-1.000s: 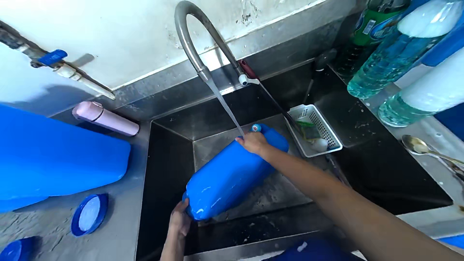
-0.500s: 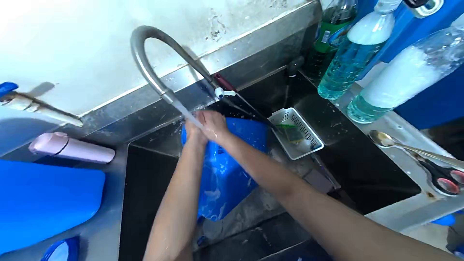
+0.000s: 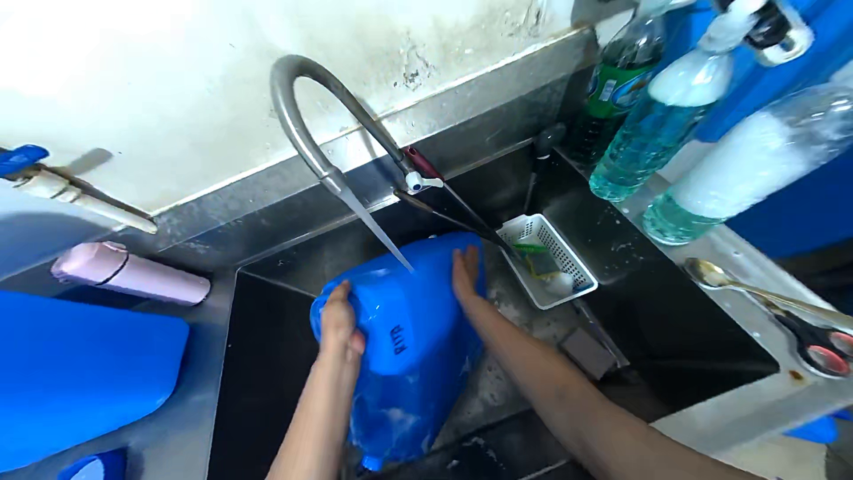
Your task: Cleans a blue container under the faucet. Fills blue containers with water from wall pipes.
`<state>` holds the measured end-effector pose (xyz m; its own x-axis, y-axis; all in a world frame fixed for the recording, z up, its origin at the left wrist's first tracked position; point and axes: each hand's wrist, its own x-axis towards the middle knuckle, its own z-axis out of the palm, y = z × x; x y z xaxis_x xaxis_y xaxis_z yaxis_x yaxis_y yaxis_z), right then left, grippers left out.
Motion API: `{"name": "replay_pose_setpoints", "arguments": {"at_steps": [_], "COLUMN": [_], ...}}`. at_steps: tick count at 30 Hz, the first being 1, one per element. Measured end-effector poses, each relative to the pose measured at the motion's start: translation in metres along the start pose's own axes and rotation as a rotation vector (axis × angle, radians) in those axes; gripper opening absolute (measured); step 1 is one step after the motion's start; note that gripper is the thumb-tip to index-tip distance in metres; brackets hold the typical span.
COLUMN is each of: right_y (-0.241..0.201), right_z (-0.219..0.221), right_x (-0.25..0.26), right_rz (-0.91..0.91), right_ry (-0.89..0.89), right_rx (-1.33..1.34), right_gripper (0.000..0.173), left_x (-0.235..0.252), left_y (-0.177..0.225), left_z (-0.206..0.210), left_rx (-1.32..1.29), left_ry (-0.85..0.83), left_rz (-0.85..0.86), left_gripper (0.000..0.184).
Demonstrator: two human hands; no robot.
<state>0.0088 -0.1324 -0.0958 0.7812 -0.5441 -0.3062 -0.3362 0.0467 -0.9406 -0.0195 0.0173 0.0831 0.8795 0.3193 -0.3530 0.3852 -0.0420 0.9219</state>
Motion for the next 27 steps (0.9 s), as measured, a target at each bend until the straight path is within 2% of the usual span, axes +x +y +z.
{"name": "replay_pose_setpoints", "arguments": {"at_steps": [3,5,6,8,10,12,14,15,17,18,20,22,24,25,27], "right_y": [-0.074,-0.087,-0.084,-0.076,-0.082,-0.091,-0.095,-0.091,-0.079,-0.074,-0.075,-0.081,-0.095,-0.105,-0.118], "right_z": [0.008,0.006,0.003,-0.007,-0.014,-0.029,-0.063,-0.085,-0.132,-0.152,-0.174,-0.173,-0.146,-0.127,-0.08], "right_x": [-0.057,-0.109,-0.138,-0.179,-0.17,-0.146,-0.118,-0.107,-0.09,-0.083,-0.07,-0.056,-0.047,-0.044,-0.038], "right_rz": [-0.334,-0.493,-0.477,-0.229,-0.001,0.048,-0.009,-0.066,-0.167,-0.195,-0.19,-0.172,-0.164,-0.161,-0.138], "right_ry": [-0.175,-0.216,-0.224,-0.318,-0.428,-0.445,-0.42,-0.413,-0.413,-0.428,-0.447,-0.447,-0.486,-0.516,-0.553], "right_rx": [-0.04,0.048,0.065,-0.041,-0.201,-0.334,-0.43,-0.466,-0.528,-0.56,-0.648,-0.719,-0.768,-0.811,-0.951], "right_gripper": [0.054,0.054,0.054,0.057,0.057,0.054,0.049,0.047,0.045,0.045,0.048,0.049,0.05,0.05,0.048], "left_x": [-0.002,0.007,0.015,0.027,0.036,0.027,0.022,0.027,0.048,0.053,0.049,0.035,0.031,0.036,0.061], "left_y": [0.014,0.016,0.014,0.018,0.017,0.009,0.004,0.004,0.008,0.015,0.034,0.043,0.049,0.045,0.024], "left_z": [0.043,0.071,0.084,0.105,0.118,0.106,0.091,0.079,0.057,0.05,0.05,0.061,0.076,0.08,0.066], "left_rx": [-0.178,-0.252,-0.226,-0.18,0.09,0.765,1.288,1.409,1.277,1.179,1.112,1.188,1.407,1.438,1.381], "left_ry": [-0.08,-0.144,-0.162,-0.177,-0.24,-0.505,-0.735,-0.83,-0.943,-0.988,-1.059,-1.025,-0.861,-0.764,-0.588], "left_rz": [-0.017,-0.014,0.015,0.019,0.109,0.37,0.758,1.027,1.575,1.633,1.515,1.337,1.113,1.009,0.841], "left_gripper": [0.036,0.04,0.043,0.046,0.04,0.047,0.042,0.038,0.025,0.022,0.035,0.05,0.088,0.102,0.107]}}
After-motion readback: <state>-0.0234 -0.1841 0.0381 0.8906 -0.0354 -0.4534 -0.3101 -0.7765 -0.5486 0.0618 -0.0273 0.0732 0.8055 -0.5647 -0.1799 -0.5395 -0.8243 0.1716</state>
